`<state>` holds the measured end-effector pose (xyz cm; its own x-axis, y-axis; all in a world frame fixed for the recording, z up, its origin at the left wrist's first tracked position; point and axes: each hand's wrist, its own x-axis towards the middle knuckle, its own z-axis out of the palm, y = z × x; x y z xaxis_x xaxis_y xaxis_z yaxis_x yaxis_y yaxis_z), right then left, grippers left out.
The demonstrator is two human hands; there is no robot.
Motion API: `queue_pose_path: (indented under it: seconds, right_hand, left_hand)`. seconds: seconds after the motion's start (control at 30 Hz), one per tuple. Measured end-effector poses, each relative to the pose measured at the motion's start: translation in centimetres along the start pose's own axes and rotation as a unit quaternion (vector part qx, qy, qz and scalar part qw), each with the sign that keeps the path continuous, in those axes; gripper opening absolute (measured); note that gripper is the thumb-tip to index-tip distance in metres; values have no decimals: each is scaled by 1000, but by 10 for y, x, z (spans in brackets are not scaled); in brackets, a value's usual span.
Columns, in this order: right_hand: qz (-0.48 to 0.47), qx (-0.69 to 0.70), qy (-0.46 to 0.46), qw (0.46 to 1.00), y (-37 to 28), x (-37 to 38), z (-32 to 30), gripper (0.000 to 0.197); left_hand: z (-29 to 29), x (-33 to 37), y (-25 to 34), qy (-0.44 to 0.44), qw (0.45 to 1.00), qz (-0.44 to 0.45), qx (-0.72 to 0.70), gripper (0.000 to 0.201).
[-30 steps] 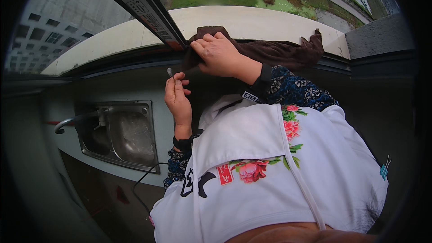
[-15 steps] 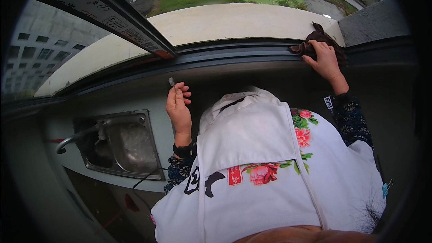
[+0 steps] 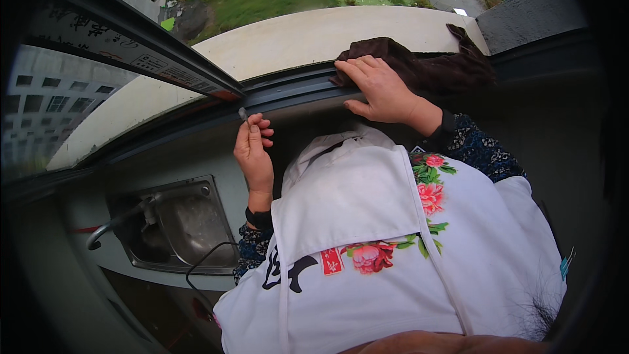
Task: The person cleans the window frame and sill using a brown cloth and a small metal tool. They wipe the frame, scrape adhesive residue from the sill, and remove debris with the tool and cloth.
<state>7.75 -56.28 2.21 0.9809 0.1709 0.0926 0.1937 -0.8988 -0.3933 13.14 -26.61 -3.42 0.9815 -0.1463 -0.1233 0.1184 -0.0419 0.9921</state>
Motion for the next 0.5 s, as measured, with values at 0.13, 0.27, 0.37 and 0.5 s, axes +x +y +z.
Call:
queue_pose_path:
  seconds: [0.13,0.27,0.37,0.5]
  right_hand:
    - [-61,11,3,998,-32,38,25,73]
    - [-123,30,8,992,-63,79,59,71]
    - [-153,38,40,987,-79,101,77,68]
    - [-138,29,63,988,-65,89,72,54]
  left_hand:
    - [3,-1,7,-1,1000,12,-4,27]
    - [7,-8,14,4,1000,24,6,26]
    - [10,-14,20,18,999,35,17,28]
    - [11,-22,22,48,999,18,1,28]
